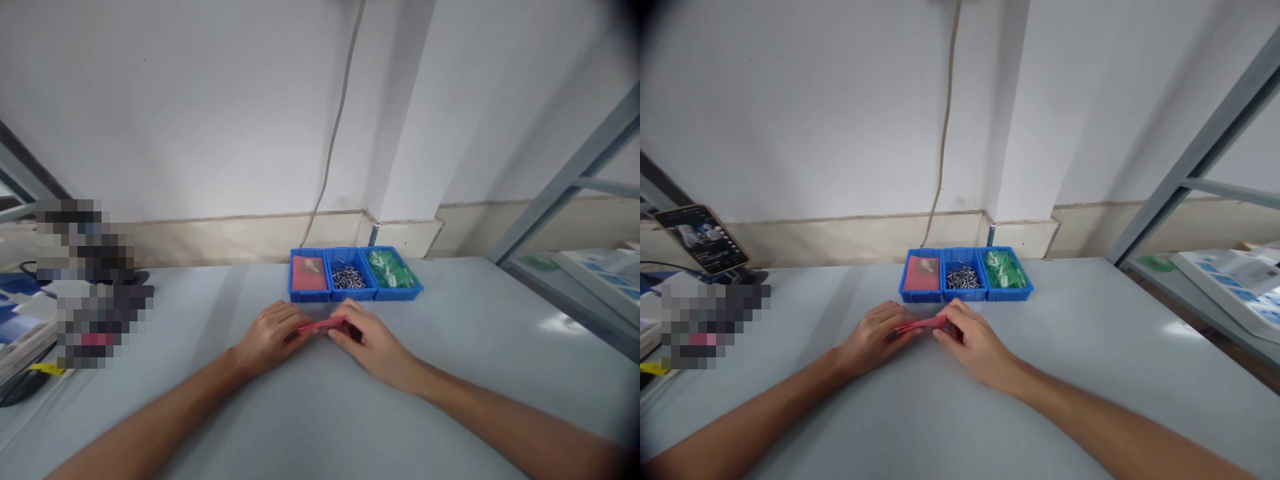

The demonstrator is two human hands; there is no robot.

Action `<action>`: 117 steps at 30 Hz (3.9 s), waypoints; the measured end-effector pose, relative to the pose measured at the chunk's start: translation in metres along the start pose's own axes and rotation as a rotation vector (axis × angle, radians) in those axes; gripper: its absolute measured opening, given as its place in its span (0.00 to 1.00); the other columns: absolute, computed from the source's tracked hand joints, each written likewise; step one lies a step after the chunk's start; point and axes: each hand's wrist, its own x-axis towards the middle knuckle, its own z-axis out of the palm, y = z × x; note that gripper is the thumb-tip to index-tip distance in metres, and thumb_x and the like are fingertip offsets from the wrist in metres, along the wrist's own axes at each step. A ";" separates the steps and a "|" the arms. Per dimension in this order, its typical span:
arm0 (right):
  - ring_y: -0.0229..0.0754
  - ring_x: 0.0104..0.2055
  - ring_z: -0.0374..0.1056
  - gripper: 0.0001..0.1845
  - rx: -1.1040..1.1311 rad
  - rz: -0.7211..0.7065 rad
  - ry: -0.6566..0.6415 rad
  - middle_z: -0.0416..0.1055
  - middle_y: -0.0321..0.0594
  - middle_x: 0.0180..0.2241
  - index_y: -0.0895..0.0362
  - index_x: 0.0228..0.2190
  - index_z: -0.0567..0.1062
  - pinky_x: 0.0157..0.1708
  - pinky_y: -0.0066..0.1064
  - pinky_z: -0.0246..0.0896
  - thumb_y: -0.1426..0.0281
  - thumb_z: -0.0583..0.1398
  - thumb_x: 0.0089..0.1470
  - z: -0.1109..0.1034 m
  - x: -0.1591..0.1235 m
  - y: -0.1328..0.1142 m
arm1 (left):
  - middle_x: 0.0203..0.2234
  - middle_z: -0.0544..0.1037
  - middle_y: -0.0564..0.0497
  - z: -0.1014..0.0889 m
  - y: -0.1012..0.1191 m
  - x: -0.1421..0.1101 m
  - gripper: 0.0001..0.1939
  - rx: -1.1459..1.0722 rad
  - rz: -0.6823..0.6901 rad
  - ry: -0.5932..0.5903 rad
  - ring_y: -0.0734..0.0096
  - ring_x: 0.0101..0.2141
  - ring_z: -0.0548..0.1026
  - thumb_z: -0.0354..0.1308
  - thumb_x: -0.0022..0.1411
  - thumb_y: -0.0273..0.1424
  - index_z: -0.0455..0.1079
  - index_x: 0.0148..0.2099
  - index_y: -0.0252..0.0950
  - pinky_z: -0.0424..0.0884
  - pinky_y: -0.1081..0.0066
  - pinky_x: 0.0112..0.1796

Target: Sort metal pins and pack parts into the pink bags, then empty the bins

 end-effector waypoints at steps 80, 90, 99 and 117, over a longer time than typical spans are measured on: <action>0.44 0.38 0.67 0.08 -0.008 0.027 0.004 0.69 0.39 0.39 0.51 0.44 0.79 0.37 0.35 0.64 0.64 0.60 0.71 0.000 0.000 -0.002 | 0.32 0.81 0.50 0.000 0.002 0.000 0.06 0.016 -0.025 0.019 0.67 0.32 0.76 0.59 0.75 0.33 0.73 0.44 0.36 0.72 0.67 0.36; 0.43 0.37 0.66 0.08 -0.005 0.031 0.001 0.67 0.38 0.38 0.51 0.44 0.79 0.36 0.35 0.63 0.65 0.60 0.71 -0.001 0.001 -0.004 | 0.32 0.80 0.50 0.001 0.001 0.001 0.07 0.011 -0.033 0.024 0.67 0.32 0.76 0.58 0.76 0.34 0.73 0.43 0.37 0.72 0.67 0.36; 0.43 0.37 0.65 0.09 -0.021 0.020 0.004 0.67 0.38 0.37 0.52 0.43 0.78 0.37 0.36 0.63 0.63 0.59 0.71 0.000 0.001 -0.003 | 0.31 0.80 0.50 0.000 0.002 0.002 0.08 0.015 -0.041 0.020 0.67 0.32 0.77 0.58 0.76 0.35 0.74 0.44 0.37 0.73 0.67 0.36; 0.43 0.37 0.66 0.07 -0.018 0.021 -0.001 0.68 0.38 0.38 0.51 0.44 0.78 0.37 0.36 0.63 0.64 0.59 0.71 -0.001 0.001 -0.004 | 0.31 0.81 0.49 0.002 0.000 -0.001 0.08 0.009 -0.048 0.014 0.66 0.32 0.77 0.59 0.75 0.34 0.75 0.44 0.36 0.73 0.66 0.36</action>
